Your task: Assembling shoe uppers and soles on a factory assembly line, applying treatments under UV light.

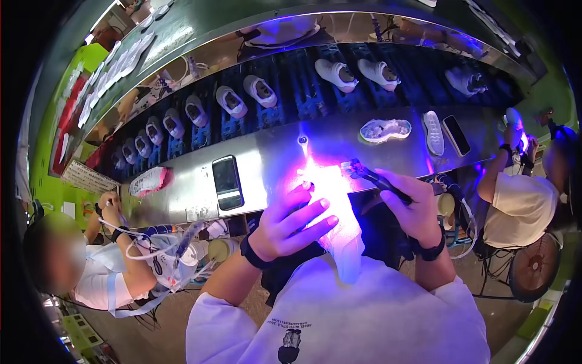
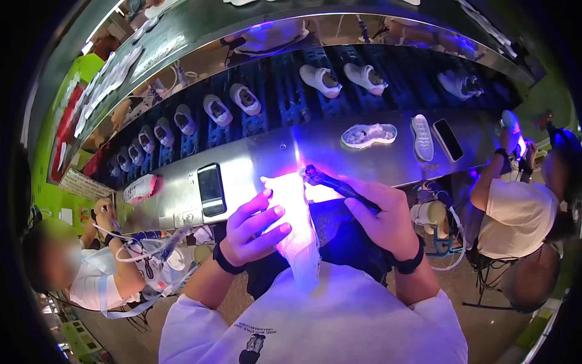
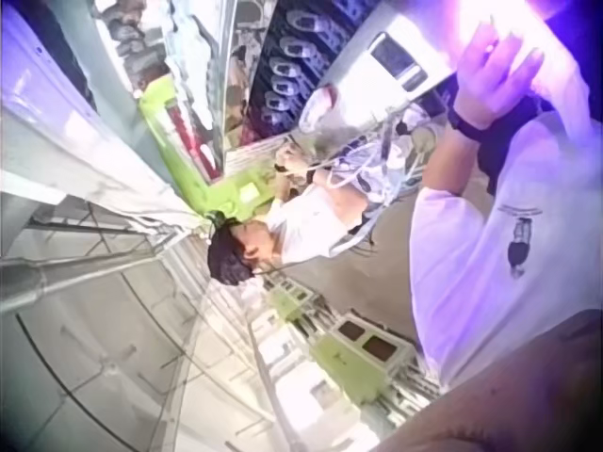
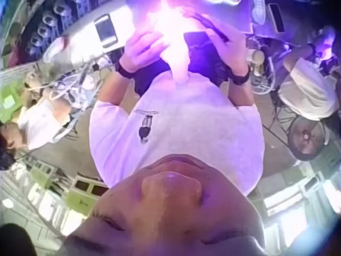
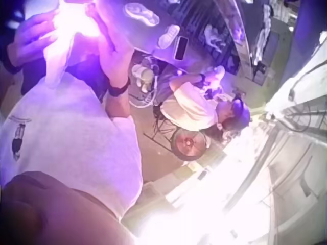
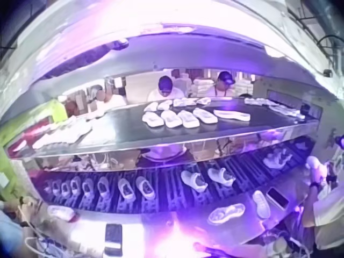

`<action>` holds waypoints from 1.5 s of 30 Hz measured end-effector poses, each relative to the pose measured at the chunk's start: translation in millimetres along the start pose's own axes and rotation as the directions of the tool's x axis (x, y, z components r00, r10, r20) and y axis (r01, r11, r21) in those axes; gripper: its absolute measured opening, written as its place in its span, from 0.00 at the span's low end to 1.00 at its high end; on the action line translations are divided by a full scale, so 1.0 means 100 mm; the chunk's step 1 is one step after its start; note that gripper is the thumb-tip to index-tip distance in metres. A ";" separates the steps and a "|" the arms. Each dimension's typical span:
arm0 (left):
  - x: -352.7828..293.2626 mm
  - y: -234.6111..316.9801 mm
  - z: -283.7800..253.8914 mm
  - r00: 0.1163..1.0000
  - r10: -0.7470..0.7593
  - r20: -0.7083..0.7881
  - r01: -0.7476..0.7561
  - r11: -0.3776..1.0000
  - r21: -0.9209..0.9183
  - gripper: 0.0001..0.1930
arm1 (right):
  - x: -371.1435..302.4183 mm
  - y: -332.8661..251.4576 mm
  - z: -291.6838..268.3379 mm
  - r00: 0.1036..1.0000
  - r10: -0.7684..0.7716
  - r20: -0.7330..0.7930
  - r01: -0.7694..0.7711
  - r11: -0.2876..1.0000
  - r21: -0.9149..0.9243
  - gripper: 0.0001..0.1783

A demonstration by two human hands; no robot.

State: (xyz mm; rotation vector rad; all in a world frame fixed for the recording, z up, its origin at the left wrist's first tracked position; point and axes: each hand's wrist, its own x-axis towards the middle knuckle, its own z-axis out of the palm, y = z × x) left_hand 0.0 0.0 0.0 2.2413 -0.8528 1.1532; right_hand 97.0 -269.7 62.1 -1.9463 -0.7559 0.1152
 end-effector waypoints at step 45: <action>0.04 0.04 0.50 0.915 -0.344 0.210 0.331 0.939 0.093 0.30 | -0.50 0.60 -0.27 0.904 0.328 0.275 -0.398 0.881 0.255 0.20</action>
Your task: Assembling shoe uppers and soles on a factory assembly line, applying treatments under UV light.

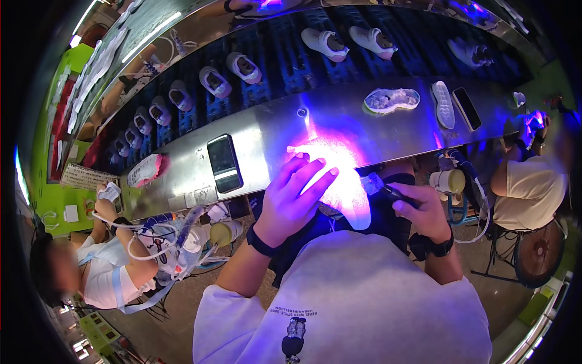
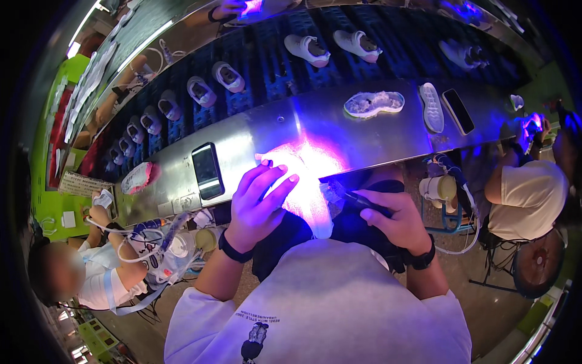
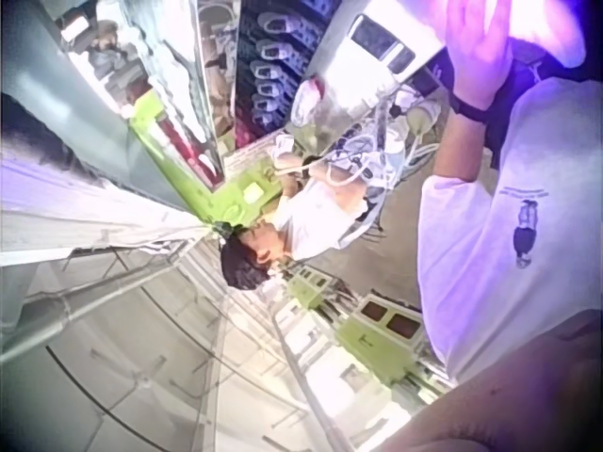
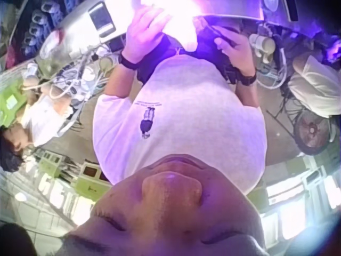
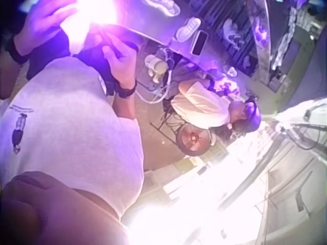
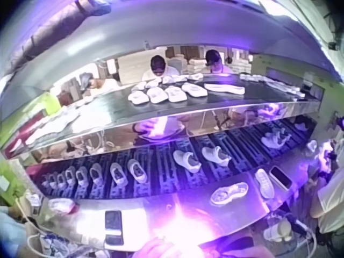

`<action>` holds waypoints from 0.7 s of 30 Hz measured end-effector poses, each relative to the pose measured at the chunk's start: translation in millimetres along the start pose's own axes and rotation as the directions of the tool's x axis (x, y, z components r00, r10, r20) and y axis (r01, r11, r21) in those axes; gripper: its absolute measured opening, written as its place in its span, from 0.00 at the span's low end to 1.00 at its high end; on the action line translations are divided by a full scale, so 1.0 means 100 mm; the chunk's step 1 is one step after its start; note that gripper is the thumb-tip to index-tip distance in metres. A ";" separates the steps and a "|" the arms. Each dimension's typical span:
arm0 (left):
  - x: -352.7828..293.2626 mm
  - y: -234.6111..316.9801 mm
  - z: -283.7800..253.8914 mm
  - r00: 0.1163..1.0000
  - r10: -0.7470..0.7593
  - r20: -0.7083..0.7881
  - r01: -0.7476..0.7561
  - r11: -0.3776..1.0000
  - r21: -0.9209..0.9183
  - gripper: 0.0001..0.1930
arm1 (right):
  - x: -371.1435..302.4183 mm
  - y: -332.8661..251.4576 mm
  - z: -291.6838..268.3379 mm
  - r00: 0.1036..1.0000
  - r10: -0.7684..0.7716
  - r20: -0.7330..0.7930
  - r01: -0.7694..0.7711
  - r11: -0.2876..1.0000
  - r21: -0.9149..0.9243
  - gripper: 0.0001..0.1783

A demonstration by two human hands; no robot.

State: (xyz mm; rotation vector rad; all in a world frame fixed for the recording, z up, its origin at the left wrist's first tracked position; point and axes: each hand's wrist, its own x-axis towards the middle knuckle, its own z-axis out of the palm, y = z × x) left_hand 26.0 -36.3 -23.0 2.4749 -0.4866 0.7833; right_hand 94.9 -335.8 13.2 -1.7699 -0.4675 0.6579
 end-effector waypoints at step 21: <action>0.07 0.16 0.30 0.945 -0.313 0.098 0.316 0.948 -0.026 0.38 | -0.36 0.51 0.09 0.976 0.115 -0.187 -0.080 0.980 0.182 0.22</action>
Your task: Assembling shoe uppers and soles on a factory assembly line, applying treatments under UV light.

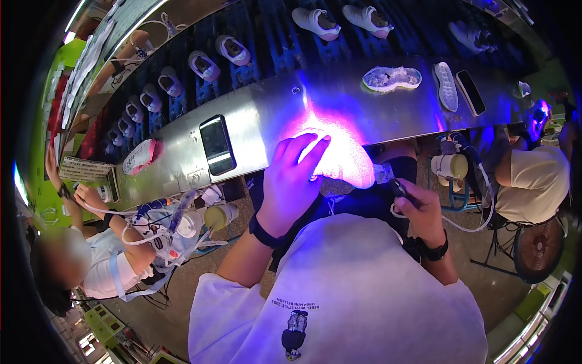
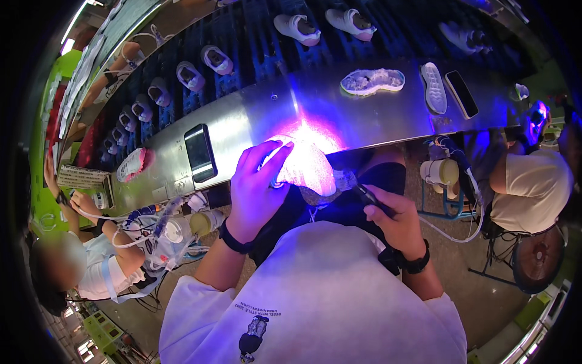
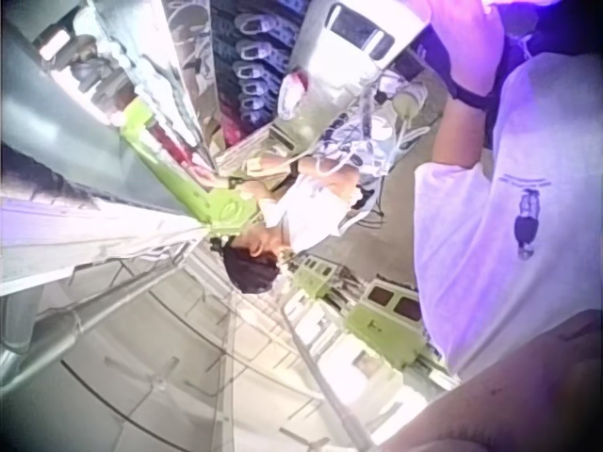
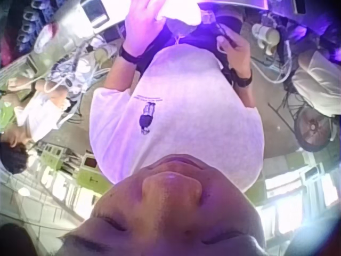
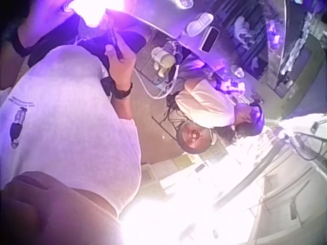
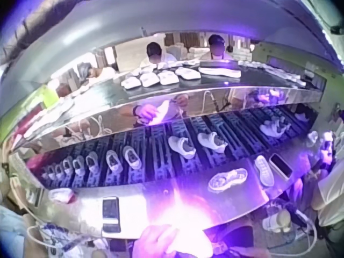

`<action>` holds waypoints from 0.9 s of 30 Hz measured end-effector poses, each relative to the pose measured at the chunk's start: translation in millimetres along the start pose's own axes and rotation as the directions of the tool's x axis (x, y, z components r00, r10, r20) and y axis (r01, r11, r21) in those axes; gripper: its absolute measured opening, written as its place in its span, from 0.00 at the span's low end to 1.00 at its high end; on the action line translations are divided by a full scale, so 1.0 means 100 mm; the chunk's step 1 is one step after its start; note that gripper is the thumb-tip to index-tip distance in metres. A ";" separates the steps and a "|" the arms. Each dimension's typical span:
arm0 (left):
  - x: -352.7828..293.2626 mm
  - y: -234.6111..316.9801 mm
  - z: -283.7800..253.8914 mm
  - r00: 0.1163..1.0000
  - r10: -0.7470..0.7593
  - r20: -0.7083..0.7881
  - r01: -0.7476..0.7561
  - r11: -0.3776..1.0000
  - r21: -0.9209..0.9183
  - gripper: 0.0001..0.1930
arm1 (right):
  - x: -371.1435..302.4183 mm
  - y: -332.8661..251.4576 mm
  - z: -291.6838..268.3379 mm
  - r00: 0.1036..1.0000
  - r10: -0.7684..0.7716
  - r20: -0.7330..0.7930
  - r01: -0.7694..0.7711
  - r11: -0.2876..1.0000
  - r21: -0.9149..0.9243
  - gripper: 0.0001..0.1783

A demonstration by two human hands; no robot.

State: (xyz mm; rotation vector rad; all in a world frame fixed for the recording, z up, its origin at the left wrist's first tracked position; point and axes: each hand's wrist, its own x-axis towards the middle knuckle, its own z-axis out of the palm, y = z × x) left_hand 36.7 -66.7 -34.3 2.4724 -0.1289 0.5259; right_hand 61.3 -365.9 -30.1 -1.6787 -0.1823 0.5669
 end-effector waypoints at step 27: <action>0.02 -0.30 -0.01 0.924 -0.171 0.343 0.337 0.790 -0.512 0.36 | 0.68 -0.34 -0.06 0.987 -0.052 0.152 0.084 0.973 -0.215 0.22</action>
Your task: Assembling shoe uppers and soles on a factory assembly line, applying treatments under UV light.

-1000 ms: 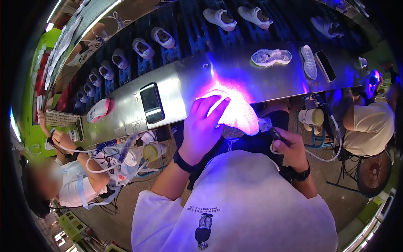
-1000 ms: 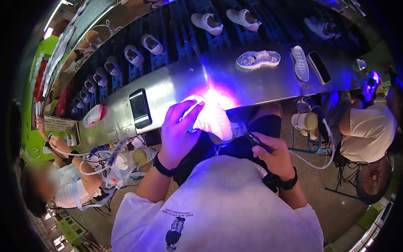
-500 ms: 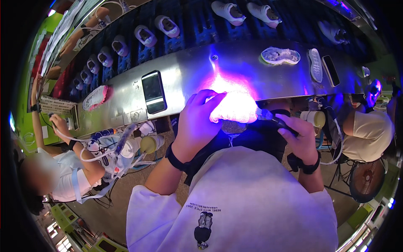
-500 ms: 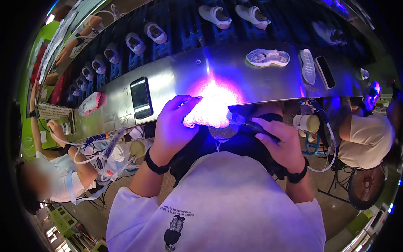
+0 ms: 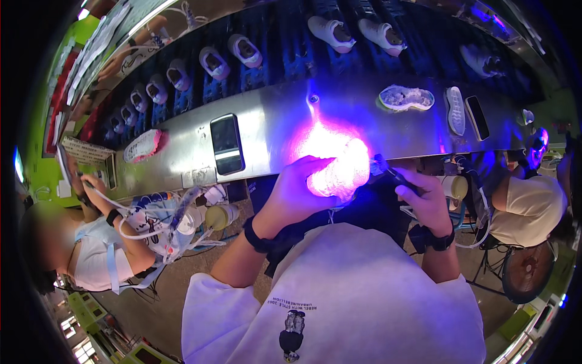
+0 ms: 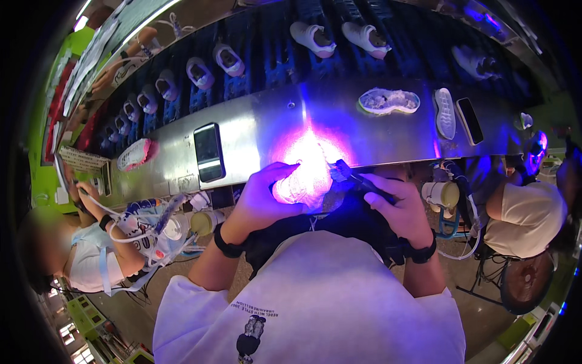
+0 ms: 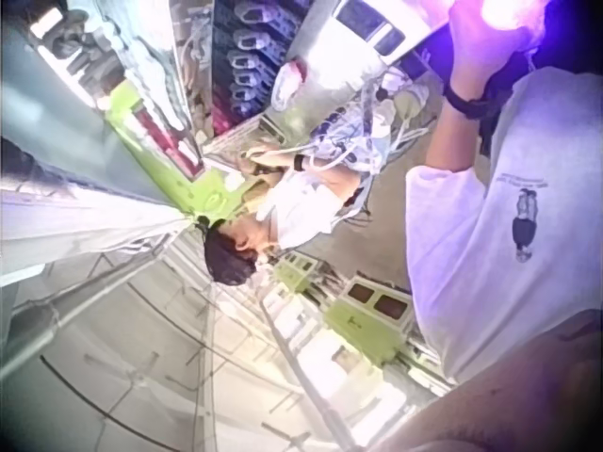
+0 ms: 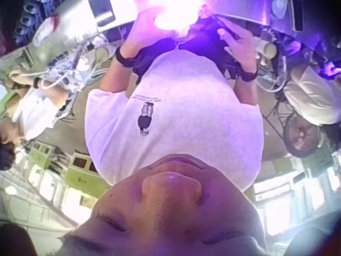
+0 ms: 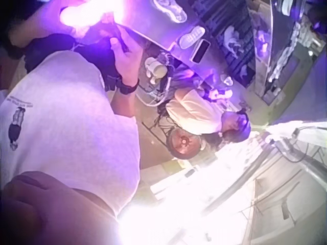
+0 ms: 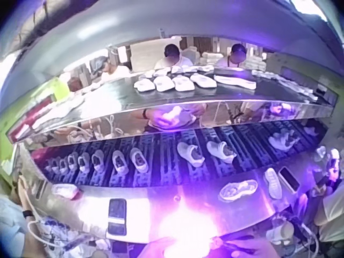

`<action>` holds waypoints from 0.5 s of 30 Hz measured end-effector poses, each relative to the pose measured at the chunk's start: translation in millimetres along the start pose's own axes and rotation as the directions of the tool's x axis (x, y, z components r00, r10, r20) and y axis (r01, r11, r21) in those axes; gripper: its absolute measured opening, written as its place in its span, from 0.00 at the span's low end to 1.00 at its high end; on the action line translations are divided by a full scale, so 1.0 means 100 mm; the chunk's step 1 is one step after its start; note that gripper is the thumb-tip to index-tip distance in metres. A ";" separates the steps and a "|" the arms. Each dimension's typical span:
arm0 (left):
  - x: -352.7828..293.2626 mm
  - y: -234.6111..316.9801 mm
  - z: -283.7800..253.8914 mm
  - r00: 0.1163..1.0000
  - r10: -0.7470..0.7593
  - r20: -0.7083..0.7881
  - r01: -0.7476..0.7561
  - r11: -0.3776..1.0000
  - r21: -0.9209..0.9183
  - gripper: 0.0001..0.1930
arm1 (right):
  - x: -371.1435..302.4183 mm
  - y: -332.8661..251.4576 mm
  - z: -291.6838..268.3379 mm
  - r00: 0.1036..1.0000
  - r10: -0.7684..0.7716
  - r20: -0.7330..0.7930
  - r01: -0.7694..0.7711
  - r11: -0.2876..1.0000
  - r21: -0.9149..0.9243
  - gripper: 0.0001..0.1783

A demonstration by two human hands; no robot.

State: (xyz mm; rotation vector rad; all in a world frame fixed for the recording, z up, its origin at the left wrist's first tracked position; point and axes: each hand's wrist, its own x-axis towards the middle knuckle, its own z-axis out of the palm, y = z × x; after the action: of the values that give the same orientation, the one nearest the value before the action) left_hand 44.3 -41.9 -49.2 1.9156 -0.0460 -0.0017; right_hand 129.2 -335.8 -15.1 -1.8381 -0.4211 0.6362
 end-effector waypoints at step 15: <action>0.05 -0.03 0.27 0.993 -0.119 0.027 0.119 0.993 -0.011 0.41 | 0.18 -0.15 -0.33 0.966 -0.257 -0.010 0.255 0.964 -0.078 0.24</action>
State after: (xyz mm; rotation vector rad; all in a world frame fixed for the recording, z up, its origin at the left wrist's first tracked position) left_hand 48.5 -66.4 -61.6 1.9031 0.0505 -0.1071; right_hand 164.1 -345.4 3.9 -1.8212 -0.6656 0.4289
